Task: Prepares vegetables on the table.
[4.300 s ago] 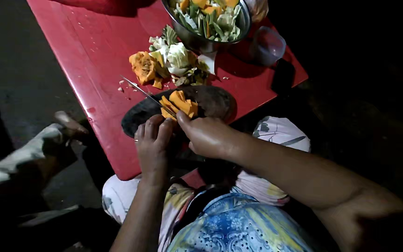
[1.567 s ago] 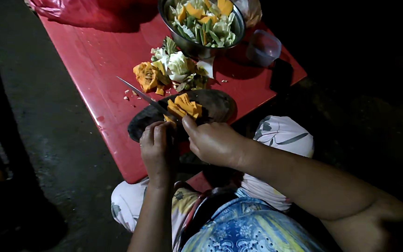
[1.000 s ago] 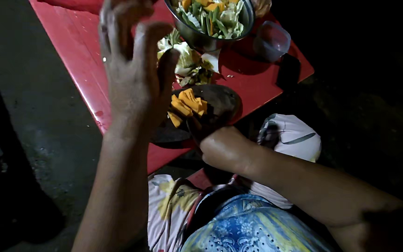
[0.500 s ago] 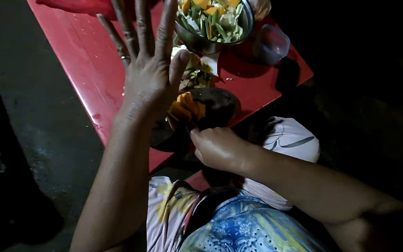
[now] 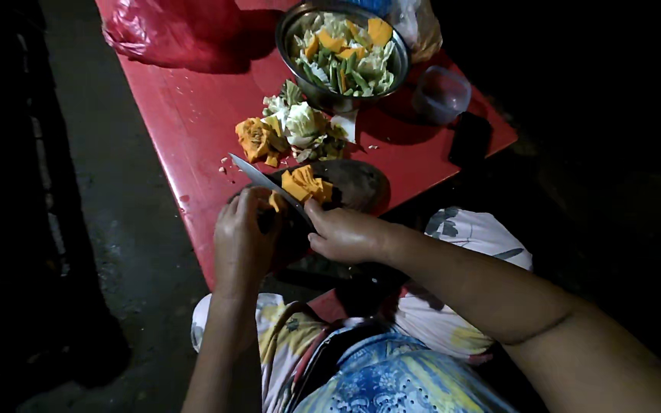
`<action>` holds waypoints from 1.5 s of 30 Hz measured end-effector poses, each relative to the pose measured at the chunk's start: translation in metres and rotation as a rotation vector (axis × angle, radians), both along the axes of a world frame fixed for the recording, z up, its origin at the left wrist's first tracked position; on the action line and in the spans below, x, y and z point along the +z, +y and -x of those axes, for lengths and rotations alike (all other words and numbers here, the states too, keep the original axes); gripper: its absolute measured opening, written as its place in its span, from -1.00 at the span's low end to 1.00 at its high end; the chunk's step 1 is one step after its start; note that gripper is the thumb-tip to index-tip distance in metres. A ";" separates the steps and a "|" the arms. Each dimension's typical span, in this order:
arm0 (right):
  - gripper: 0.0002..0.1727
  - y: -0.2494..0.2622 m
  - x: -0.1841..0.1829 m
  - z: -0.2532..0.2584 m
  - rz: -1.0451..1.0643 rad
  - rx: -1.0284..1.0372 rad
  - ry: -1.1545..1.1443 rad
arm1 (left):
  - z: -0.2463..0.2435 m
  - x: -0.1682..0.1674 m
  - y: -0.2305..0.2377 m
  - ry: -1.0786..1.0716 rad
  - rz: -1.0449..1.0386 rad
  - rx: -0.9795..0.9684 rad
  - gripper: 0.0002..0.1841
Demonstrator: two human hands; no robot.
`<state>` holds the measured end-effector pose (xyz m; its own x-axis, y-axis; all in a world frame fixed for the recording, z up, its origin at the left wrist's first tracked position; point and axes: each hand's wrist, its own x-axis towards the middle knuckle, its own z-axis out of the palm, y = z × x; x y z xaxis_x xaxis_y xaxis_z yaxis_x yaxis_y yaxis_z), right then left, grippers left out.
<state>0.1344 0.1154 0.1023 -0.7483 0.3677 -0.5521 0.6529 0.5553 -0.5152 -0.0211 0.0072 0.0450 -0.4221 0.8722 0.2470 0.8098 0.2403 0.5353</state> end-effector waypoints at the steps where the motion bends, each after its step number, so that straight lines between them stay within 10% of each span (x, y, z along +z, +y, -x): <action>1: -0.55 0.001 -0.001 -0.002 0.003 0.016 0.023 | -0.001 -0.001 0.001 0.016 -0.013 0.030 -0.66; 7: -0.55 0.022 0.013 -0.032 0.053 -0.061 0.193 | -0.005 0.004 0.003 0.032 0.045 0.082 -0.59; 14: -0.55 0.079 0.024 -0.079 0.157 -0.238 0.408 | -0.037 -0.001 0.036 0.064 0.140 0.072 0.22; 21: -0.64 0.107 0.002 -0.111 0.384 -0.488 0.666 | -0.057 -0.005 0.081 0.209 0.187 0.126 -0.47; 32: -0.70 0.153 -0.016 -0.132 0.408 -0.975 1.174 | -0.046 0.009 0.086 0.330 0.181 -0.119 -0.73; 45: -0.68 0.143 -0.020 -0.121 0.411 -0.953 1.151 | -0.031 0.008 0.082 0.437 0.123 -0.245 -0.89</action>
<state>0.2552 0.2585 0.0819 -0.4104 0.9109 -0.0415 -0.1718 -0.1219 -0.9776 0.0101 0.0891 0.0527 -0.0820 0.9664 0.2436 0.9920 0.0555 0.1137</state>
